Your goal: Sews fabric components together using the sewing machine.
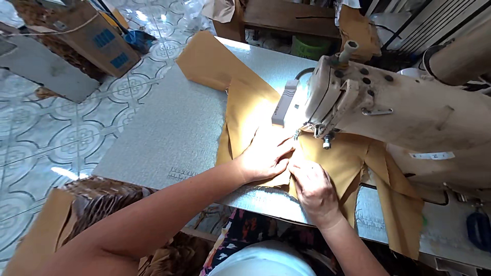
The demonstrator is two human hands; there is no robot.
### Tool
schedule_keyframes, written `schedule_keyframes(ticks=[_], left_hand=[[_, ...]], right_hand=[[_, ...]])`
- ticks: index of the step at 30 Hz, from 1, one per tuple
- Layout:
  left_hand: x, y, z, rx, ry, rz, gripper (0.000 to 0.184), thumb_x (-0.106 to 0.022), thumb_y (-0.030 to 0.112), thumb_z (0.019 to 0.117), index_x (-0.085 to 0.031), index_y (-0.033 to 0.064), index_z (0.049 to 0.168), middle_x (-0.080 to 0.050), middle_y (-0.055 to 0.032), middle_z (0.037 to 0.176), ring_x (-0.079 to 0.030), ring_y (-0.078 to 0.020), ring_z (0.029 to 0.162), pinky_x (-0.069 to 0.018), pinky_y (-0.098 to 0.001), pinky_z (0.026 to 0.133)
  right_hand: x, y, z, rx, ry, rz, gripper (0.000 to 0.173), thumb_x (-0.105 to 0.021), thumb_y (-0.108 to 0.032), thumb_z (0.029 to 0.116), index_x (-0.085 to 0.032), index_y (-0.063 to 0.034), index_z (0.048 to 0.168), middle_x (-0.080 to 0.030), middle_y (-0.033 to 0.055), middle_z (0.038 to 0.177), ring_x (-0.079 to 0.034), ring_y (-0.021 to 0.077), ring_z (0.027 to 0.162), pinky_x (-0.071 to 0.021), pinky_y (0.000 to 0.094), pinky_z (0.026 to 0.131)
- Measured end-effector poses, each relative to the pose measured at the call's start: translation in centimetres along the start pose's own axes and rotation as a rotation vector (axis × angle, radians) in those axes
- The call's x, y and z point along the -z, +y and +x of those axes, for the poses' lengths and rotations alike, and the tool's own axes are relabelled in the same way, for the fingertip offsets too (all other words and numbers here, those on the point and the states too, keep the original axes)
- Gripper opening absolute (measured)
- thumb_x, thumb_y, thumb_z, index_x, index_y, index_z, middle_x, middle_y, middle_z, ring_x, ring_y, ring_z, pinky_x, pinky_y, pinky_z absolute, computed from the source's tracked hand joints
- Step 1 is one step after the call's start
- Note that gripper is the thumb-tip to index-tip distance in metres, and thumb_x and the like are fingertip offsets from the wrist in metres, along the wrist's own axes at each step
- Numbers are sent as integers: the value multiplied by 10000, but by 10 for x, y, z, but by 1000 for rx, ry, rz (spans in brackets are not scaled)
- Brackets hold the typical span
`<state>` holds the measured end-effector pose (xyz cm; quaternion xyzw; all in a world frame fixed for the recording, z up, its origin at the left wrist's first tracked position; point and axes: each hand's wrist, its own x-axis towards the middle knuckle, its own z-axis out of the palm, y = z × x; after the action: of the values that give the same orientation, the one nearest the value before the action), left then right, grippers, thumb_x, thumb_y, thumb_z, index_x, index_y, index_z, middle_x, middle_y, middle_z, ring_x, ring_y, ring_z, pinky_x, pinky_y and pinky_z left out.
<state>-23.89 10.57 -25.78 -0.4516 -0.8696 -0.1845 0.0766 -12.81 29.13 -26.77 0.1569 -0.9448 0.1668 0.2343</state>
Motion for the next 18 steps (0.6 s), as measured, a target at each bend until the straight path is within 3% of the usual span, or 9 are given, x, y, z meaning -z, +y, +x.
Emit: schedule_keyframes(ticks=[5,11,16,17,18], left_hand=[[1,1,0,18,-11,-6,462,-429,400,987,-674,215,1332,-549,-63,1497,-414,-309,1451,-291,-663,1113],[-1,-5,4,11,6,-18,454,-436,396,986,-681,204,1316,-571,-51,1470,-464,-288,1407,-331,-633,1100],[-1,-7,4,-35,18,-6,449,-457,412,994,-685,185,1307,-580,-83,1459,-473,-327,1400,-318,-664,1094],[1,-6,1,-82,32,-14,405,-494,399,1001,-709,168,1254,-611,-95,1415,-510,-320,1366,-357,-627,1088],[4,-4,-4,-137,45,-21,345,-529,383,1015,-738,158,1173,-668,-77,1324,-586,-278,1285,-451,-545,1050]], right_hand=[[-2,1,0,6,13,6,227,-602,-127,977,-802,-148,1083,-768,44,1134,-703,261,1099,-570,389,925],[-5,5,5,-3,13,24,232,-602,-132,983,-800,-154,1103,-765,57,1128,-703,253,1098,-571,378,936],[-4,6,4,47,19,25,218,-609,-117,976,-804,-142,1069,-766,58,1139,-704,255,1120,-569,392,960],[-2,5,2,79,15,15,211,-610,-107,972,-803,-137,1050,-766,64,1123,-710,256,1108,-573,397,961],[1,5,-1,114,10,10,205,-608,-97,969,-799,-130,1038,-765,67,1112,-714,255,1091,-574,396,955]])
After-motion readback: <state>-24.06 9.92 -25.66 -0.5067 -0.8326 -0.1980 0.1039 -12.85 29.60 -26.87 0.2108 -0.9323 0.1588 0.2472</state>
